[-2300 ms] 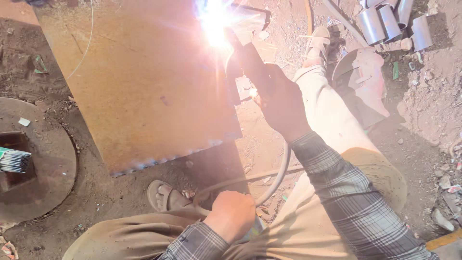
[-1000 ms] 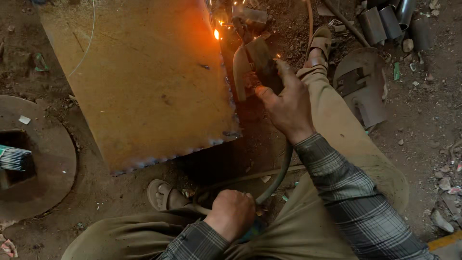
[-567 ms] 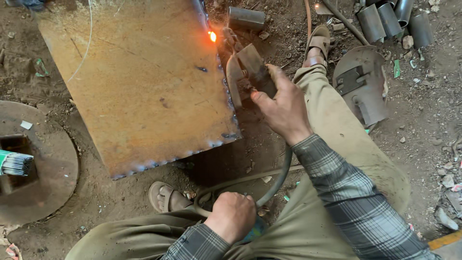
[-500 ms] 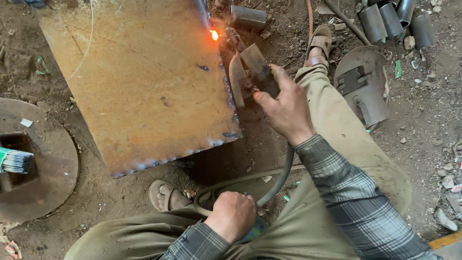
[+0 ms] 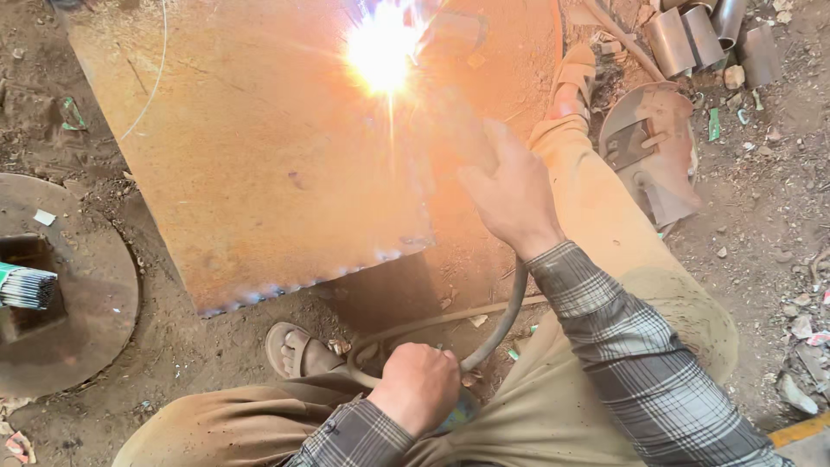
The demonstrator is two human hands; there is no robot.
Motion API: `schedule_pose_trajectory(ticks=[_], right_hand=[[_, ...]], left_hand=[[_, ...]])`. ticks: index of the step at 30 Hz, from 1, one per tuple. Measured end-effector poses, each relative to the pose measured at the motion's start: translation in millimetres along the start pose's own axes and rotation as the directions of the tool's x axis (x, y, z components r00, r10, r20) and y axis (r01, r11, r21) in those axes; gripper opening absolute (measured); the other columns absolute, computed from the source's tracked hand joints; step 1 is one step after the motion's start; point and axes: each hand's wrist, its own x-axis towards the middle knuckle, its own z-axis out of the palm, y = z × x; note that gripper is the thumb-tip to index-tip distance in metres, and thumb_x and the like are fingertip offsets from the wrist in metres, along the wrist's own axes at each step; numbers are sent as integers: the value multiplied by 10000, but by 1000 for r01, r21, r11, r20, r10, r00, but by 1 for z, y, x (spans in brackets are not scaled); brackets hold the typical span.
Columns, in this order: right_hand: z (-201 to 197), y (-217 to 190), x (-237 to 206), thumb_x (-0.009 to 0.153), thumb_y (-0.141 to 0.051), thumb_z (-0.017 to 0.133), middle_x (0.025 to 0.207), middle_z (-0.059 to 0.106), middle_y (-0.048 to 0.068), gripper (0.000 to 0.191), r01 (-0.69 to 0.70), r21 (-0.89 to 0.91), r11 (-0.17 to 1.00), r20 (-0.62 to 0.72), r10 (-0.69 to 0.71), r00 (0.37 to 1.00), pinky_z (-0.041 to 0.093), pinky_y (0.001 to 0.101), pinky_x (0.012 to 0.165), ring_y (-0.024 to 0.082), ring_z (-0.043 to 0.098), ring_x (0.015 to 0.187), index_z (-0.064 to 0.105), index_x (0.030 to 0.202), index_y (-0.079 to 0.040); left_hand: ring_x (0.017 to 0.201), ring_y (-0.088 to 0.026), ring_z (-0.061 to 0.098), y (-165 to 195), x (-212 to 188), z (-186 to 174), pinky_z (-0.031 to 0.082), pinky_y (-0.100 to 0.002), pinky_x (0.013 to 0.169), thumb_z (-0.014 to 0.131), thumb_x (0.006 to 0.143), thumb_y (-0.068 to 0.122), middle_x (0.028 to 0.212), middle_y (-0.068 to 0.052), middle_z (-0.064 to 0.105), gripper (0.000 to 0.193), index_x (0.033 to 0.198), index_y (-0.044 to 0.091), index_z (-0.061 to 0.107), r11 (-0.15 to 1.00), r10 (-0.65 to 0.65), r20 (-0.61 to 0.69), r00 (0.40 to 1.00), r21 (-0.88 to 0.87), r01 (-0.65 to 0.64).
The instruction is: The person positions a rectangular metal plate on the ground and uses a welding torch to join its edges. They repeatedly strike an arc, move the torch along the seam, and add filler rods while sparks and smoke are produced.
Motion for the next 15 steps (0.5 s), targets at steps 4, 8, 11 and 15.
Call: schedule_pose_trajectory(ticks=[4,8,11,15], right_hand=[[2,3,-3,932,-183,619,1075,732,165,366,-185,-28,982,31,186,982,585,402,889,333,725,1049,611,1279,-67],[-1,-2,-1,940,-190,694,1205,681,178,457,53,-218,975,65,-40,997,530,457,830,375,657,1046,601,1368,-61],[-7,-10,1,932,-169,688,1233,695,182,527,182,-253,950,67,-170,983,539,421,871,321,685,1086,583,1432,-41],[-13,-20,3,897,-188,681,1251,716,165,571,-91,98,991,10,91,996,548,366,958,249,703,1129,537,1407,25]], left_hand=[[731,-355,721,-4,4,7,548,-478,650,629,843,173,727,-170,699,155,788,71,733,998,-26,53,998,-61,29],[700,-348,722,-6,5,10,555,-501,567,616,849,136,735,-132,693,142,806,60,728,995,93,92,991,29,-96],[694,-329,718,-5,6,4,538,-465,625,604,898,237,716,-149,713,221,886,49,719,998,53,-54,997,-15,-54],[727,-308,736,-2,8,-9,556,-455,563,472,1045,198,819,-152,730,286,1028,-20,655,996,14,279,960,80,-38]])
